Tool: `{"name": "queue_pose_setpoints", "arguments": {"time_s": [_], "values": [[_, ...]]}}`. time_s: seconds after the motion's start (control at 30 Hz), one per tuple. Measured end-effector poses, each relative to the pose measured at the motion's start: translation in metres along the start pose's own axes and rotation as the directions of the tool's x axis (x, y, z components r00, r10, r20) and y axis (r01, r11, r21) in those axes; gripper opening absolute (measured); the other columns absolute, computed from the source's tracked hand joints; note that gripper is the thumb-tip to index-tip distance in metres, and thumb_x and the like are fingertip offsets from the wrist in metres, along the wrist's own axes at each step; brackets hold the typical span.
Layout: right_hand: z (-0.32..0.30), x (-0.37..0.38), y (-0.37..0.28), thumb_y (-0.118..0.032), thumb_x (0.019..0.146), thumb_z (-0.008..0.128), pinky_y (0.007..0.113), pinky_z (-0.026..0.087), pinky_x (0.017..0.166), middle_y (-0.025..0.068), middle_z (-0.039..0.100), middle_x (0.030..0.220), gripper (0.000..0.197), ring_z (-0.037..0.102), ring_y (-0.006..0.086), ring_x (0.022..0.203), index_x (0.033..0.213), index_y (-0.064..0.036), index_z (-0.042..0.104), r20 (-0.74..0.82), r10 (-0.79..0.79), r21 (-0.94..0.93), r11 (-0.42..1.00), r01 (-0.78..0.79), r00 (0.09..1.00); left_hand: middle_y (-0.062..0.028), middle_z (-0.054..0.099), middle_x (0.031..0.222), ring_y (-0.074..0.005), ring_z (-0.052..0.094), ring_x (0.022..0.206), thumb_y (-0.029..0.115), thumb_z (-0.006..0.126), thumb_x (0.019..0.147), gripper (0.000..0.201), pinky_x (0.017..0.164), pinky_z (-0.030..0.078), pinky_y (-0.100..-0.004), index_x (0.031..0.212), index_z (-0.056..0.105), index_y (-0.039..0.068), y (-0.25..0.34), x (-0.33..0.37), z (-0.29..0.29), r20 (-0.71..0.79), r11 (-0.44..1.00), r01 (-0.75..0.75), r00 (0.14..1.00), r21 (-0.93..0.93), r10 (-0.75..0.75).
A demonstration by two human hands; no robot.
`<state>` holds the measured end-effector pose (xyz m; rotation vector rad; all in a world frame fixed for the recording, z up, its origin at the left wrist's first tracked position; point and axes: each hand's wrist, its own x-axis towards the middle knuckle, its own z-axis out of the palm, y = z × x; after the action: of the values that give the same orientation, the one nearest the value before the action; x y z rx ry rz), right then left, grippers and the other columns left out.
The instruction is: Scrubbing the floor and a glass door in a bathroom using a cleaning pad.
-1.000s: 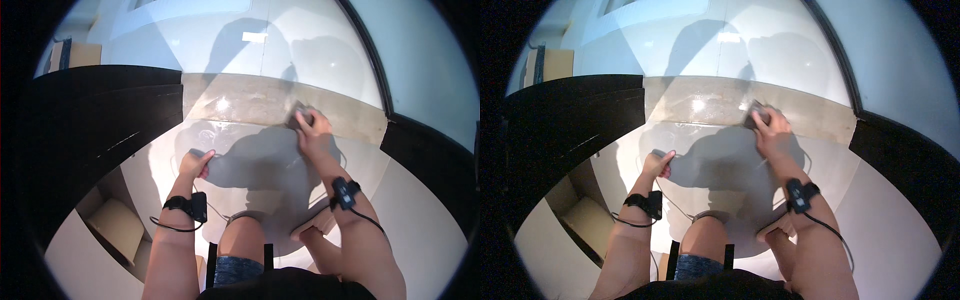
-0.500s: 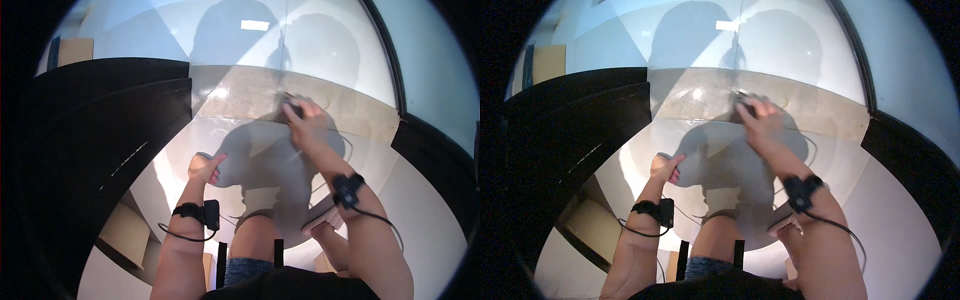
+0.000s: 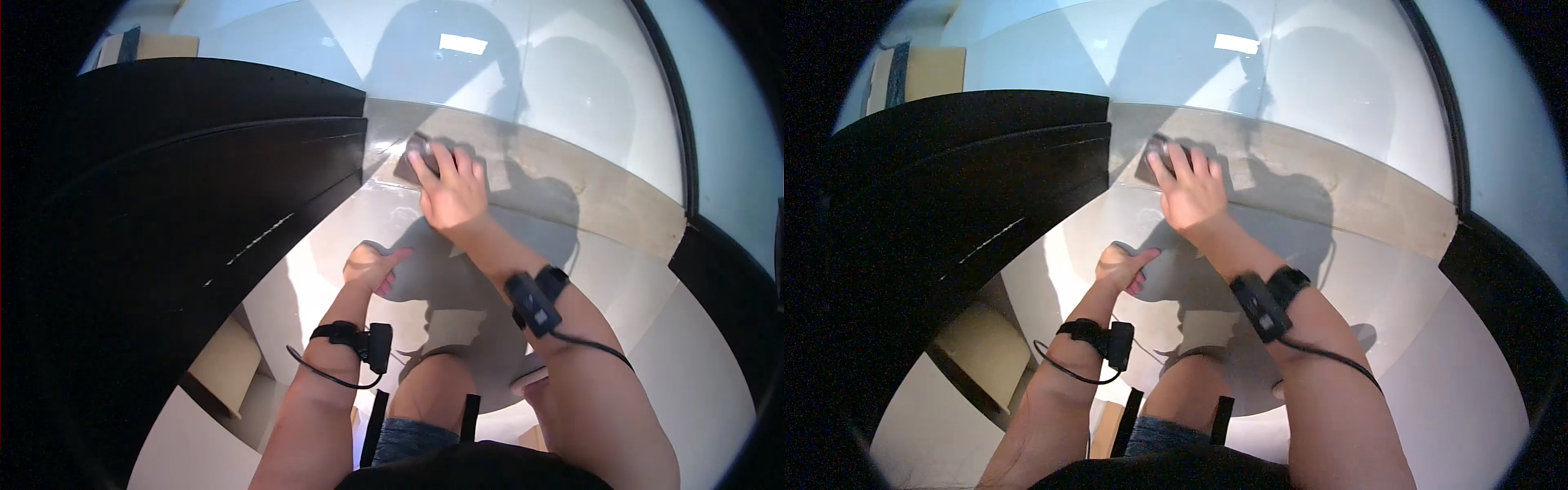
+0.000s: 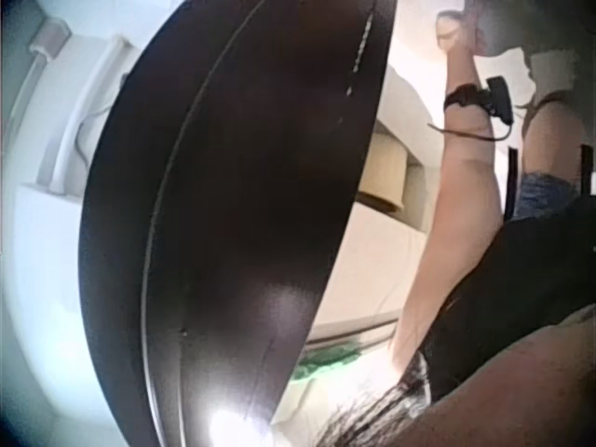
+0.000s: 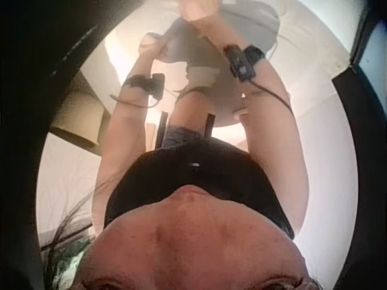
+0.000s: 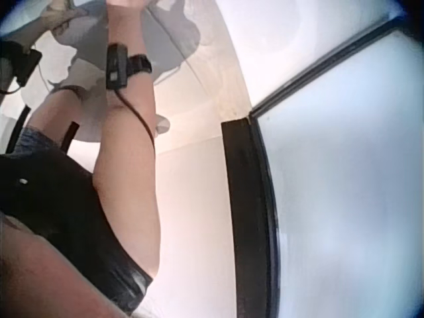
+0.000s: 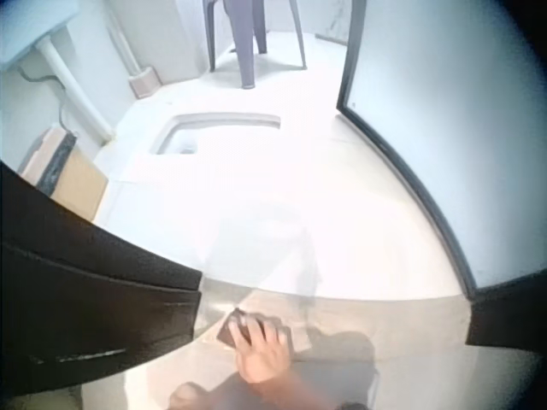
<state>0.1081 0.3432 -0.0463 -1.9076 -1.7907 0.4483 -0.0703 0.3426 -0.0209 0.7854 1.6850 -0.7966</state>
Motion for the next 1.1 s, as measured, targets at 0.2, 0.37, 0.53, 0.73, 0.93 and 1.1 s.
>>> {"name": "queue_pose_setpoints", "arguments": {"time_s": [0.2, 0.37, 0.53, 0.73, 0.93, 1.1], "values": [[0.010, 0.022, -0.004, -0.011, 0.065, 0.059, 0.040, 0.036, 0.073, 0.0096, 0.050, 0.111, 0.050, 0.046, 0.0272, 0.094, 0.114, -0.0126, 0.059, 0.100, -0.031, -0.029, 0.999, 0.034, 0.995, -0.0092, 0.056, 0.051, -0.0183, 0.055, 0.040, 0.051, 0.072, 0.067, 0.055, 0.041, 0.050, -0.0283, 0.057, 0.057, -0.002, 0.002, 0.001, 0.003, 0.034, 1.000, 0.003, 0.999, -0.004, -0.003], [0.023, 0.050, -0.025, -0.016, 0.067, 0.065, 0.040, 0.038, 0.072, 0.0091, 0.048, 0.106, 0.050, 0.046, 0.0265, 0.093, 0.116, -0.0134, 0.057, 0.022, 0.195, -0.035, 0.980, -0.194, 0.981, -0.0103, 0.057, 0.053, -0.0186, 0.057, 0.042, 0.049, 0.071, 0.069, 0.055, 0.041, 0.050, -0.0289, 0.057, 0.057, -0.003, 0.006, -0.004, -0.001, 0.027, 0.998, -0.058, 0.998, 0.022, 0.057], [0.030, 0.000, -0.065, -0.022, 0.067, 0.069, 0.040, 0.043, 0.075, 0.0135, 0.045, 0.109, 0.059, 0.047, 0.0301, 0.095, 0.122, -0.0092, 0.052, 0.141, 0.278, 0.094, 0.952, -0.292, 0.950, -0.0107, 0.060, 0.056, -0.0185, 0.059, 0.046, 0.044, 0.065, 0.076, 0.048, 0.045, 0.051, -0.0288, 0.062, 0.061, -0.002, -0.007, 0.011, -0.002, 0.049, 0.996, -0.092, 0.995, 0.007, 0.092], [0.028, -0.018, -0.082, -0.022, 0.070, 0.070, 0.040, 0.047, 0.078, 0.0195, 0.039, 0.115, 0.065, 0.049, 0.0377, 0.102, 0.128, -0.0062, 0.045, 0.219, 0.391, 0.232, 0.869, -0.437, 0.894, -0.0103, 0.059, 0.057, -0.0185, 0.061, 0.049, 0.041, 0.063, 0.077, 0.046, 0.045, 0.051, -0.0296, 0.063, 0.059, -0.002, -0.008, 0.005, -0.002, -0.036, 0.989, -0.010, 0.999, -0.149, 0.004], [0.035, 0.030, -0.050, -0.015, 0.068, 0.069, 0.040, 0.050, 0.072, 0.0181, 0.041, 0.115, 0.061, 0.056, 0.0335, 0.091, 0.126, -0.0118, 0.049, -0.035, 0.437, 0.215, 0.882, -0.420, 0.899, -0.0092, 0.059, 0.056, -0.0182, 0.060, 0.048, 0.051, 0.065, 0.073, 0.055, 0.046, 0.051, -0.0289, 0.061, 0.059, -0.002, -0.004, 0.007, 0.009, 0.059, 0.999, -0.044, 0.997, 0.003, 0.044], [0.035, 0.030, -0.055, -0.016, 0.066, 0.071, 0.038, 0.050, 0.070, 0.0156, 0.043, 0.110, 0.059, 0.056, 0.0298, 0.093, 0.122, -0.0115, 0.052, 0.046, 0.444, 0.132, 0.885, -0.446, 0.895, -0.0094, 0.059, 0.055, -0.0182, 0.059, 0.046, 0.048, 0.065, 0.075, 0.053, 0.046, 0.051, -0.0289, 0.060, 0.059, -0.002, -0.010, 0.003, 0.008, 0.060, 1.000, -0.029, 0.998, 0.007, 0.028]]}}
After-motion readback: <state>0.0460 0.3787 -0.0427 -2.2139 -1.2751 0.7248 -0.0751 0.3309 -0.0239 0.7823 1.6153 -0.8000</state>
